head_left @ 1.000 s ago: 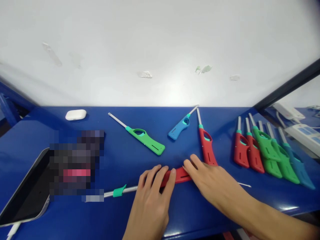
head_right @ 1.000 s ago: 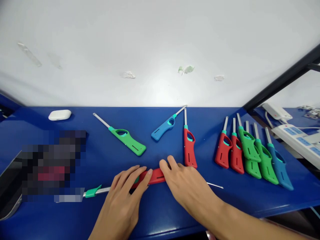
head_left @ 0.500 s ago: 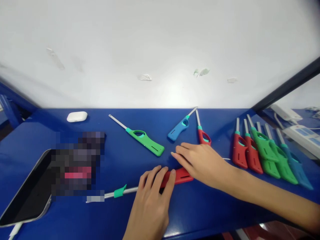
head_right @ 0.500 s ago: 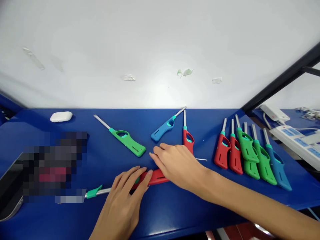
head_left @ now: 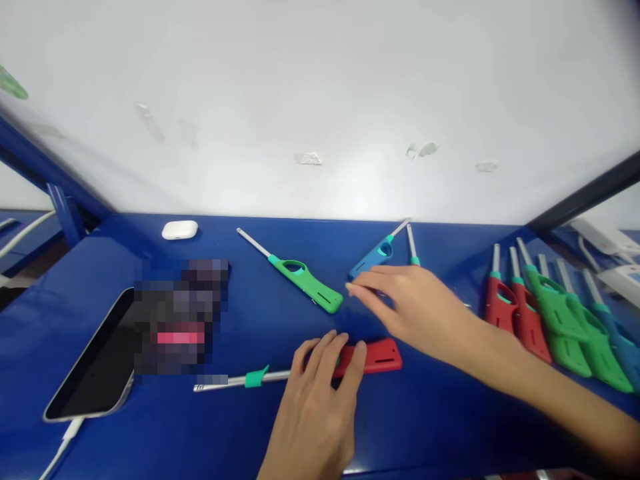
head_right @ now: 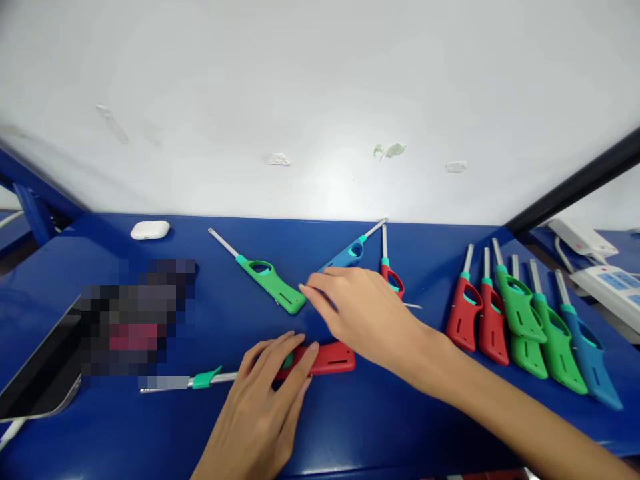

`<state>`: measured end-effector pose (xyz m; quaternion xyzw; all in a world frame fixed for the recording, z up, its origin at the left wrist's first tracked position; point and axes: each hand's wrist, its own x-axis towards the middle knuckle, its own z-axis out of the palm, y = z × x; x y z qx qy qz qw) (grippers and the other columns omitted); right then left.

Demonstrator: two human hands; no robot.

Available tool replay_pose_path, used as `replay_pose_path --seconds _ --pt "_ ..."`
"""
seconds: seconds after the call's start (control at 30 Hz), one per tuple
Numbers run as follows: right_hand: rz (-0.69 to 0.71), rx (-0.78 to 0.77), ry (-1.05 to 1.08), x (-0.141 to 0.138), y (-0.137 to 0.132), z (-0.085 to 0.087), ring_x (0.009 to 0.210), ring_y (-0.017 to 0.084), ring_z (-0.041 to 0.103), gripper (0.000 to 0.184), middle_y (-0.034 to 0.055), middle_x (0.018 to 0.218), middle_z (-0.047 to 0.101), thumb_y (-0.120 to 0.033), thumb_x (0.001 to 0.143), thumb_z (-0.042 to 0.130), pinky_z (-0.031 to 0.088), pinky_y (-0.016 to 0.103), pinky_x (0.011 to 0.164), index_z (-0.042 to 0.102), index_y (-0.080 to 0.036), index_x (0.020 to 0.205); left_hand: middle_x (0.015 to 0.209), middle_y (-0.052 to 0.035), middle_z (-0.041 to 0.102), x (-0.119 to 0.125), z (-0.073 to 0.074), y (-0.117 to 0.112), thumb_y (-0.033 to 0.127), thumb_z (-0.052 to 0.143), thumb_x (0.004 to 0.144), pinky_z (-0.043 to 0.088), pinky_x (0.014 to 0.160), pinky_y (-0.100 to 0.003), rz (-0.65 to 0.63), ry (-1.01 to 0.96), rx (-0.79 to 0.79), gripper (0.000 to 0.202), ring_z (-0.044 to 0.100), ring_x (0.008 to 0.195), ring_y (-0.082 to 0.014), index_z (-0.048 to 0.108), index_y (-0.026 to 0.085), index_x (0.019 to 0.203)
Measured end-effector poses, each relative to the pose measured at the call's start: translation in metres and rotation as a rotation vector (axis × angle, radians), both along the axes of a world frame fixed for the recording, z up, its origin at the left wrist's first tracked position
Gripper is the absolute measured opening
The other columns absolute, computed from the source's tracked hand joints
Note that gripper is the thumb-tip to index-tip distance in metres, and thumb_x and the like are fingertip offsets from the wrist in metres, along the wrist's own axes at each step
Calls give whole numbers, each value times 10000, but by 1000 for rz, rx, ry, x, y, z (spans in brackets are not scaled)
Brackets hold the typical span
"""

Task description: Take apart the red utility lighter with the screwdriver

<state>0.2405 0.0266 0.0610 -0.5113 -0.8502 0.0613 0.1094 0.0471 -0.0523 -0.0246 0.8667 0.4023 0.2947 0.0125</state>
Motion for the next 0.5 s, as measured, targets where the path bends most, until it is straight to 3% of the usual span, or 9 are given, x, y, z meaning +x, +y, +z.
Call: replay_pose_path --seconds 0.1,0.17,0.2,0.27,0.4,0.5 --pt "-83 -37 35 29 -35 -12 933 225 750 178 36 1115 753 -333 1076 607 591 349 840 721 -245 1181 1317 -169 677 -4 3 -2 70 543 977 502 1016 -521 27 -50 26 411 581 1278 -327 621 124 1376" --pt "-112 -71 33 40 -60 -27 1026 303 746 485 70 1246 718 -354 923 822 630 442 874 640 -262 1364 1320 -153 669 -11 4 -3 135 562 997 485 990 -520 85 -54 19 402 575 1228 -324 603 133 1397" --pt "-126 -84 35 42 -71 -35 980 320 757 642 87 1283 697 -328 839 900 652 464 824 607 -266 1407 1323 -154 659 -15 4 -3 172 566 1004 486 964 -521 121 -36 11 412 575 1190 -326 588 131 1413" --pt "-155 -129 57 42 -86 -49 929 297 769 739 73 1292 667 -247 803 923 674 454 787 562 -299 1446 1312 -174 635 -24 3 -3 248 560 1016 503 902 -520 175 33 -12 463 570 1124 -336 542 107 1457" --pt "-210 -178 137 35 -94 -63 903 248 773 495 30 1238 648 -210 911 821 682 418 808 608 -331 1341 1216 -152 620 -33 -2 -2 294 527 1045 542 824 -467 156 72 -72 460 580 1023 -303 507 133 1476" --pt "-233 -174 189 34 -94 -66 932 259 772 322 44 1269 641 -348 1021 688 684 428 806 611 -328 1333 1188 -118 629 -32 -5 -1 272 518 1059 537 825 -425 125 20 -73 367 596 995 -272 551 167 1409"
